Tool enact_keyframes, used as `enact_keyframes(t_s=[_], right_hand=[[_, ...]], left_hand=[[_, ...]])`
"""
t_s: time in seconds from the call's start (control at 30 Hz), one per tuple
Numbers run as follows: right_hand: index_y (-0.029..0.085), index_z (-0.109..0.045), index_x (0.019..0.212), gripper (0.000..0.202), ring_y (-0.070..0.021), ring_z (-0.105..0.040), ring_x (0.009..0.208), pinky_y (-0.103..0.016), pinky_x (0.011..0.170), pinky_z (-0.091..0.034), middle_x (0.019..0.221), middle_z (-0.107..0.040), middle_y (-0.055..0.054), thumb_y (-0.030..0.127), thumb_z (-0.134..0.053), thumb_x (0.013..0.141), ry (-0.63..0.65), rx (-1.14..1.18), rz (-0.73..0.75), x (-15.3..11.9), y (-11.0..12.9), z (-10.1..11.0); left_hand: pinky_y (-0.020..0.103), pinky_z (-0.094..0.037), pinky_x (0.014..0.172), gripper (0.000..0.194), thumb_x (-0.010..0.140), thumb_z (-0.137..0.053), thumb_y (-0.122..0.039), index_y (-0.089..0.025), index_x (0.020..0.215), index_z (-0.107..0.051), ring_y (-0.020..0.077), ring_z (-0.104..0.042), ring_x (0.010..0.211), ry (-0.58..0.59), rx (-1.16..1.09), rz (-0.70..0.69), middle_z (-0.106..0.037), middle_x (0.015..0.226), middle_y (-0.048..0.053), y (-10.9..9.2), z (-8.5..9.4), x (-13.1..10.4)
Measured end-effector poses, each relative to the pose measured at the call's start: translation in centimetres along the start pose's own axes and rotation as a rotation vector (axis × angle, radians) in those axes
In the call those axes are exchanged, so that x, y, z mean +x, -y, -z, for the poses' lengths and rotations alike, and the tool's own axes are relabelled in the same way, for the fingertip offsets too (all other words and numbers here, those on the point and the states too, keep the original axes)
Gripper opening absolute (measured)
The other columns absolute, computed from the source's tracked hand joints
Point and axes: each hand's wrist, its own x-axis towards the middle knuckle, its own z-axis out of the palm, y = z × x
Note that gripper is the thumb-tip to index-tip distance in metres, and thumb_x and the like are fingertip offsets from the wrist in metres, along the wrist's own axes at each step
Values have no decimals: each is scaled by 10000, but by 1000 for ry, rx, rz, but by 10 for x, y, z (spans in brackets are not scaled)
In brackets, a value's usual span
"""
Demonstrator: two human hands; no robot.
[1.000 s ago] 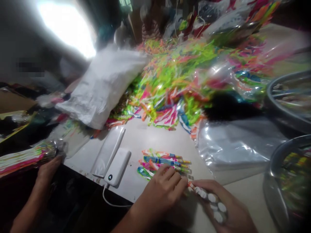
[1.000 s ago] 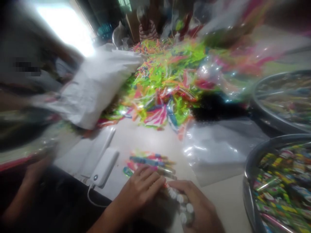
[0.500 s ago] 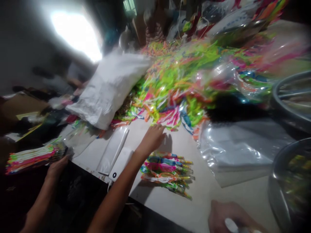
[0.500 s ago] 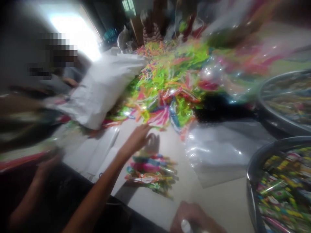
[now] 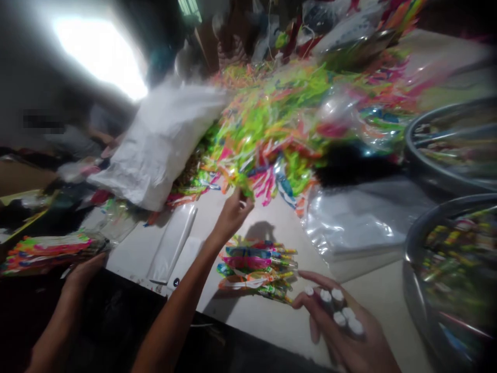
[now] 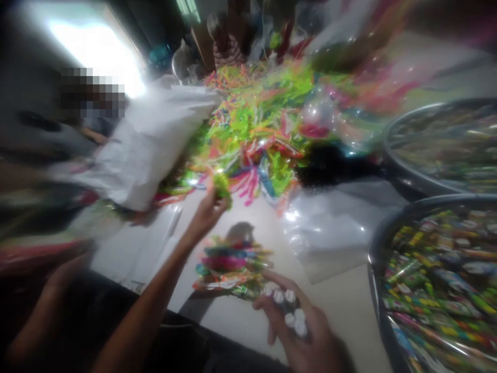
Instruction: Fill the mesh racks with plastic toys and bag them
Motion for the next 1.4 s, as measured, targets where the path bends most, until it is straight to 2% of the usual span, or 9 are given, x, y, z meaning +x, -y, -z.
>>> enact_keyframes(t_s=[0.03,0.1,0.23,0.43,0.63,0.8,0.9,1.13,1.4], right_hand=[[248,-704,1187,533,-143,-576,528,-190,409,-373,589,-616,20,679,-701,874,-7,10,6,2,0,1],[246,-695,1166,488,-139,-546,502,-216,470,-430,564,-591,30,639,-723,880,-41,27,50,6,1,4],[231,-693,1141,448,-127,-539,511,-225,509,-455,629,-626,15,592,-747,881,-96,27,122,10,12,3],[215,-753,1020,327,-142,-597,577,-212,565,-533,615,-572,24,507,-768,873,-139,65,187,11,28,-5],[217,-753,1012,283,-210,-736,873,-231,719,-592,932,-763,-47,474,-756,892,-122,23,239,14,23,-8],[240,-745,1036,229,-213,-735,985,-254,862,-578,1046,-774,-35,438,-729,920,-127,-42,323,14,17,-7],[253,-754,1042,267,-232,-732,1012,-256,836,-576,1021,-780,-33,483,-737,907,-159,-83,300,12,16,-4],[289,-747,1064,290,-212,-731,968,-231,722,-542,998,-785,1,535,-726,911,-195,-182,281,9,8,-2],[290,-703,1056,105,-183,-717,952,-248,913,-507,992,-751,13,353,-649,991,-237,-295,520,11,-3,-11]], left_hand=[[331,-586,766,207,1074,-304,-287,-193,1047,-486,192,-702,883,-48,-130,14,-699,1050,110,-14,2,-13],[358,-607,775,277,1074,-375,-436,-194,1080,-511,226,-738,929,-222,-801,150,-729,1046,108,-43,-1,-42],[368,-631,836,263,1001,-587,-363,-226,1202,-489,232,-774,966,-163,-1300,372,-760,1027,63,-86,-24,-94],[383,-619,995,468,903,-727,-247,-252,1266,-432,218,-757,1089,-183,-1299,306,-737,1122,60,-95,-57,-128],[273,-654,817,482,940,-722,-263,-276,1315,-419,176,-765,974,-250,-1196,203,-733,1056,38,-89,-65,-136],[322,-666,835,572,971,-715,-399,-296,1412,-366,190,-767,933,-288,-1024,155,-723,1007,25,-90,-69,-139],[289,-654,787,518,972,-724,-404,-298,1362,-401,169,-756,888,-353,-966,154,-717,1000,16,-93,-71,-142],[338,-649,904,309,992,-694,-284,-273,1182,-450,152,-736,924,-417,-924,4,-682,966,-6,-99,-74,-138],[322,-655,887,377,904,-812,-367,-245,1101,-515,193,-781,960,-429,-1136,287,-757,1004,25,-90,-95,-153]])
